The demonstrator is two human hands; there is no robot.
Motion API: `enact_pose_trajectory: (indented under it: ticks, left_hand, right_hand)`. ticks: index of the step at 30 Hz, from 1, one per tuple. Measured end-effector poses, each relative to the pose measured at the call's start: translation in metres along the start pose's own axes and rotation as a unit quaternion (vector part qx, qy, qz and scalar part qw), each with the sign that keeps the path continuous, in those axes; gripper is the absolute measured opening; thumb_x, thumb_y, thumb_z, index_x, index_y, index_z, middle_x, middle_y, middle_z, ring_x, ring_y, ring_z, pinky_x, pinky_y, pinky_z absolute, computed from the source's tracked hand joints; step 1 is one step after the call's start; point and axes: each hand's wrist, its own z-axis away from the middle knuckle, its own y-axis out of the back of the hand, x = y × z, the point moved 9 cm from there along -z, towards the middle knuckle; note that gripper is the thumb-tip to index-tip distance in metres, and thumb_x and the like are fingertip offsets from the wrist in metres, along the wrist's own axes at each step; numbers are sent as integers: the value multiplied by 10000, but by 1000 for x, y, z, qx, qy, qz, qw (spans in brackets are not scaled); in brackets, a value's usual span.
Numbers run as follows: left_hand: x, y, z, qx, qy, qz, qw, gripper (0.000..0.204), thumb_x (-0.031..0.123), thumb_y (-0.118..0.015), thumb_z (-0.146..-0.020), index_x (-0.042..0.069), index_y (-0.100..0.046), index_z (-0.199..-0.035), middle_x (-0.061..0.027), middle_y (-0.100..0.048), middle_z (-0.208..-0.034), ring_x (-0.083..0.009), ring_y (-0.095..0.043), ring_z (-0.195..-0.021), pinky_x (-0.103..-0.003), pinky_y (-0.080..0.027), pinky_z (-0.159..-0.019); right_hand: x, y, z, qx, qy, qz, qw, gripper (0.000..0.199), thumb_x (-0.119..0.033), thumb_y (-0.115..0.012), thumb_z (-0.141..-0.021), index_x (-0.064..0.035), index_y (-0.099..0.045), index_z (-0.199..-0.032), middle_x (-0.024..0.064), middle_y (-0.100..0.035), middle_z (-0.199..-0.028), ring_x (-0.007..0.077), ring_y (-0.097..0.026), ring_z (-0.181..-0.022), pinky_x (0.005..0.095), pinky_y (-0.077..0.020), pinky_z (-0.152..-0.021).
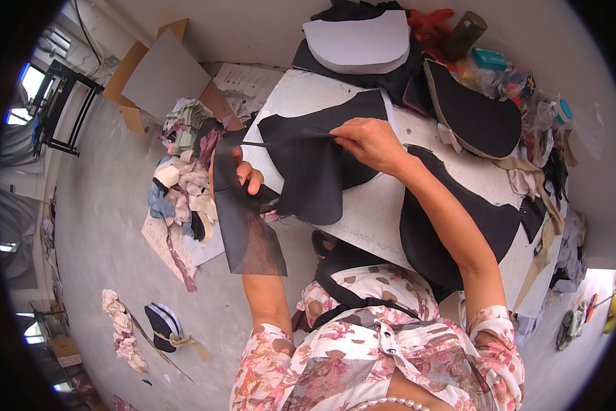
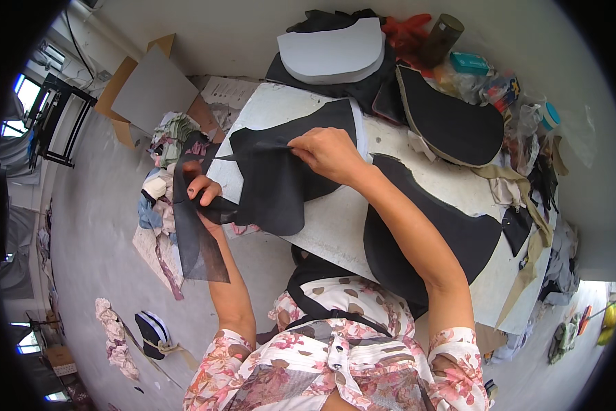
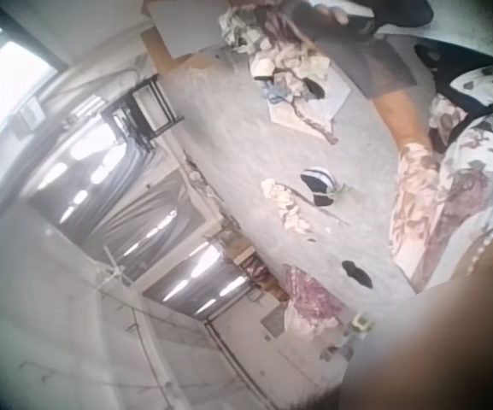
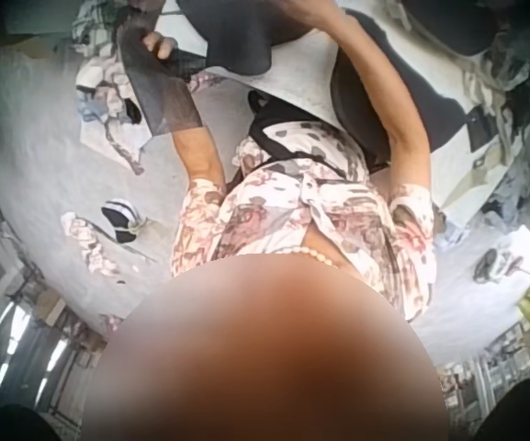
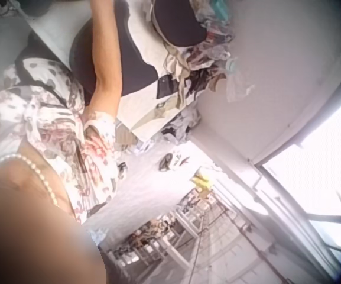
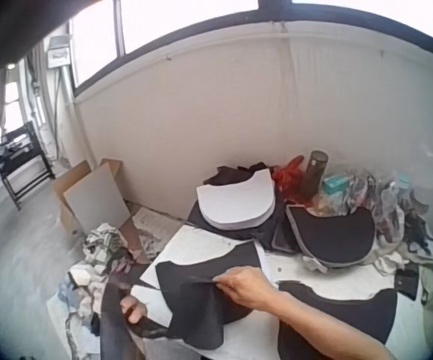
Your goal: The person repeatedly picks up, folds, and places black fabric pieces on a cluttered work table. They handle the pieces one at a time, smoothing and repositioning them without using any tools.
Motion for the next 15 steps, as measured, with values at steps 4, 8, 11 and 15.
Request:
enact_pose_trajectory:
  ticks: [4,8,11,15]
  left_hand:
    - [5,-24,-11,56,-75,-61,994,424,228,-358,-1028,-2,-435,-1375,-181,-504,-1388,-242,-639,-948,-420,-562,-666]
    - [1,-22,-19,214,-64,-193,955,457,278,-296,-1044,-6,-435,-1374,-175,-513,-1376,-308,-576,-1186,-453,-610,-728]
    - [-18,-34,-28,175,-80,-127,973,468,281,-278,-1048,-26,-447,-1357,-194,-516,-1363,-297,-565,-1197,-492,-572,-842]
    - [-33,-21,-33,256,-91,-220,937,465,288,-298,-1047,-27,-474,-1339,-179,-553,-1322,-281,-560,-1193,-449,-487,-976]
  right_hand:
    - [51,13,5,13,-93,113,989,196,-159,-629,-864,-77,-699,-1028,107,-700,-935,319,-655,-903,418,-520,-755]
    - [44,52,-5,92,-104,209,968,326,-279,-630,-876,-52,-660,-1107,139,-685,-1053,335,-623,-1011,434,-499,-830]
    - [-2,41,-7,3,-167,-176,970,602,-527,-563,-909,1,-611,-1194,159,-688,-1069,287,-619,-1067,410,-475,-910]
    - [-38,8,15,-119,-273,-544,785,772,-591,-638,-840,45,-532,-1265,112,-687,-986,178,-637,-962,328,-487,-887]
